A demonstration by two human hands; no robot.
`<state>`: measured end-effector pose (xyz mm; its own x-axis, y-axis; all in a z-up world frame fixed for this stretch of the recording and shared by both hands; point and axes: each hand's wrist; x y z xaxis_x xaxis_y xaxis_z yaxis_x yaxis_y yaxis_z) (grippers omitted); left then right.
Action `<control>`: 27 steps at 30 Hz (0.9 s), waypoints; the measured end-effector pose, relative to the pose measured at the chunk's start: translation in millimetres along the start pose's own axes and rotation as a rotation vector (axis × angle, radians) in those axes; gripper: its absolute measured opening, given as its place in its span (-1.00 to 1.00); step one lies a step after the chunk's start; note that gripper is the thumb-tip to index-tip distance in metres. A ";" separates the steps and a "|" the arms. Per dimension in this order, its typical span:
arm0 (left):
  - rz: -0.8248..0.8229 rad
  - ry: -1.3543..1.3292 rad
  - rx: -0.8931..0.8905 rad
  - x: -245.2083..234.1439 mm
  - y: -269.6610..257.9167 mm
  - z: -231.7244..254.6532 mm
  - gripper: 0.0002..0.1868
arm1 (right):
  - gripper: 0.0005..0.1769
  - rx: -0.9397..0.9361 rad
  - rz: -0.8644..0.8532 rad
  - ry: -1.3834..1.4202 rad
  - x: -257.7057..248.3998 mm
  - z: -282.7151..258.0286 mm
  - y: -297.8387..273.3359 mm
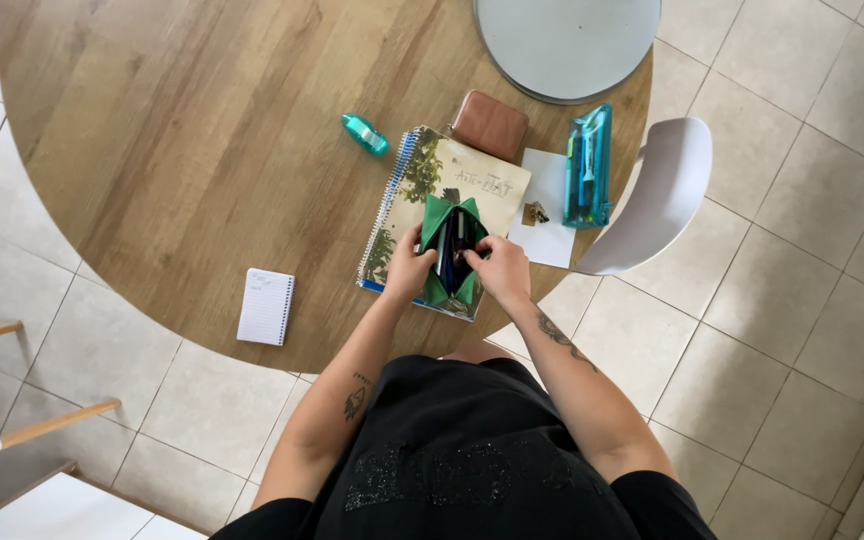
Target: The person checks a phone, prepares a mate drink by pouring water from a thermos, and then organizes pens and pencils into a pencil case at a table.
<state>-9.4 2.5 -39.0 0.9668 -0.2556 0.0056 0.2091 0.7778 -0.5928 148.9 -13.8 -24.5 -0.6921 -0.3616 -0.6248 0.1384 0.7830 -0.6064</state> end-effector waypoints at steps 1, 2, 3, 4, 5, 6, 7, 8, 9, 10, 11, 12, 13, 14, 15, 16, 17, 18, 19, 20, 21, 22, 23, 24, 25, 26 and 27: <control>-0.007 0.004 0.000 1.5 4.1 2.7 -0.27 | -0.71 0.005 0.004 0.005 0.8 5.1 4.8; 0.024 0.136 0.011 3.1 8.4 5.4 -0.33 | -0.72 0.009 0.024 0.011 1.4 10.3 9.7; 0.056 0.268 0.020 4.7 11.5 7.4 -0.40 | -0.73 0.015 0.042 0.016 2.8 15.8 13.5; 0.049 0.272 0.018 4.9 15.9 3.7 -0.40 | -0.73 0.022 0.043 0.020 4.8 19.4 17.1; 0.112 0.364 0.046 5.1 20.5 0.2 -0.49 | -0.72 0.010 0.057 0.020 6.5 22.8 21.1; 0.175 0.456 0.075 5.2 25.0 -3.4 -0.56 | -0.71 -0.002 0.070 0.019 8.4 26.1 25.0; 0.174 0.458 0.075 5.6 28.5 -8.4 -0.56 | -0.71 -0.001 0.070 0.021 8.0 26.2 24.8; 0.174 0.540 0.138 5.7 31.9 -13.3 -0.68 | -0.72 -0.006 0.078 0.005 7.6 26.0 24.5; 0.176 0.623 0.201 4.9 35.0 -17.9 -0.79 | -0.73 -0.013 0.085 -0.010 7.6 25.0 24.2; 0.177 0.626 0.200 6.3 27.9 -8.5 -0.79 | -0.73 -0.014 0.084 -0.008 6.2 21.8 23.4; 0.156 0.682 0.237 8.3 20.2 0.1 -0.91 | -0.74 -0.017 0.083 -0.025 5.0 19.5 21.5; 0.135 0.739 0.273 10.1 12.6 8.5 -0.87 | -0.75 -0.020 0.082 -0.042 4.0 17.1 19.7; 0.133 0.740 0.273 10.9 19.1 1.9 -0.87 | -0.75 -0.018 0.082 -0.041 2.3 14.4 16.9; 0.152 0.780 0.307 11.5 25.4 -4.9 -0.88 | -0.76 -0.023 0.079 -0.062 0.8 11.5 13.9; 0.173 0.817 0.341 12.2 31.5 -11.8 -0.79 | -0.78 -0.030 0.074 -0.086 -0.8 8.6 11.0; 0.173 0.817 0.341 14.1 31.4 -7.1 -0.79 | -0.78 -0.030 0.074 -0.087 2.8 12.7 15.0; 0.127 0.899 0.280 15.8 31.1 -2.5 -0.65 | -0.78 -0.010 0.068 -0.097 6.4 16.6 19.1; 0.080 0.980 0.218 17.5 30.7 2.1 -0.48 | -0.77 0.010 0.063 -0.107 10.1 20.5 22.9; 0.080 0.979 0.215 18.4 33.2 -0.8 -0.48 | -0.77 0.011 0.061 -0.108 9.4 20.2 22.4; 0.069 0.963 0.197 19.5 35.5 -3.7 -0.47 | -0.76 0.011 0.071 -0.127 8.7 20.0 21.7; 0.060 0.946 0.183 21.0 39.7 -5.5 -0.44 | -0.74 0.011 0.086 -0.145 6.7 19.7 22.5; 0.060 0.946 0.185 19.8 37.5 -3.4 -0.44 | -0.74 0.010 0.089 -0.145 5.0 18.5 20.6; 0.043 0.900 0.166 18.6 35.3 -0.9 -0.45 | -0.75 -0.020 0.105 -0.154 3.0 17.2 18.6; 0.025 0.854 0.147 17.4 33.1 1.5 -0.45 | -0.74 -0.050 0.120 -0.163 1.1 15.8 16.6; 0.025 0.854 0.144 16.9 33.5 1.2 -0.45 | -0.74 -0.050 0.118 -0.163 0.3 13.2 14.4; 0.020 0.844 0.142 16.4 33.8 0.8 -0.45 | -0.73 -0.102 0.118 -0.171 -0.4 10.7 12.0; 0.017 0.834 0.144 15.7 35.3 1.2 -0.45 | -0.65 -0.156 0.121 -0.178 -1.8 7.6 10.8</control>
<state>13.4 26.7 -58.9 0.5568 -0.5395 -0.6315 0.2668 0.8362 -0.4791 157.0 -8.6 -33.7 -0.5395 -0.3330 -0.7734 0.0925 0.8895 -0.4475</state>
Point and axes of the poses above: each hand's wrist, its own y-axis towards the middle knuckle, its own x-axis out of the palm, z = x × y, and after that the axes turned 10 degrees about -z, right-handed
